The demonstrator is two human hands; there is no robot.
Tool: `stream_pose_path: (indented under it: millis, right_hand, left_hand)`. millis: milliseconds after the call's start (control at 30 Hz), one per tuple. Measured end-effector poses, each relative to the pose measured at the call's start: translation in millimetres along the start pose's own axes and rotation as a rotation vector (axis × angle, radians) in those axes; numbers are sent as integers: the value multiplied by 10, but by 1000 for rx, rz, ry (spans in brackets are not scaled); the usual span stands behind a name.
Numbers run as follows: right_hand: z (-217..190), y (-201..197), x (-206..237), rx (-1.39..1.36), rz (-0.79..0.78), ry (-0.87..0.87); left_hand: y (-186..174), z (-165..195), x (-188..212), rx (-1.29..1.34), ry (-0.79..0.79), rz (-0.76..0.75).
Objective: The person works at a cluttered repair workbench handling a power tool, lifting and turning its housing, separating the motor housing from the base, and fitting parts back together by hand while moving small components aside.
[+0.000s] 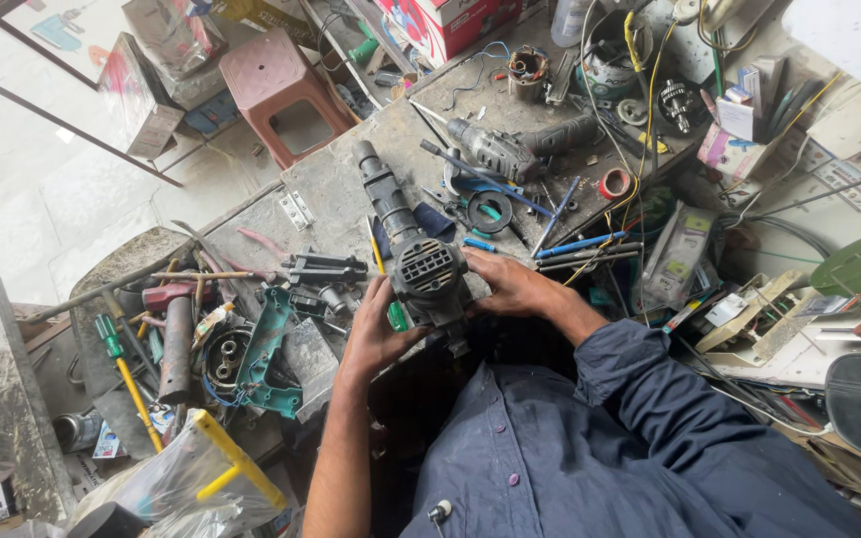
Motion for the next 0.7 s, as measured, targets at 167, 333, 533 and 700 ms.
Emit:
stream_pose_path:
  millis: [167,333,533,700]
  right_hand:
    - [-161,-68,14,-89,1,-41]
    - [-340,-149,-27,-73,6,-57]
    - [-343,-158,-37,-95,-14,35]
    - [-277,-111,-15,-73,-9,25]
  left_hand:
    - [13,-17,-15,52,-4,-8]
    - [3,-13,22,7,24,7]
    - [29,-51,9,-28,-20,-4]
    - [34,-44,50,-24,-32,5]
Point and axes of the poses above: each hand's wrist, its own x-axis away from the middle knuckle, its own y-axis out of the palm, z = x × y, the point moved 10 cm from there along -x, towards the middle knuckle, and after that the axes turned 1 degree about -y, right-handed, at the moved point
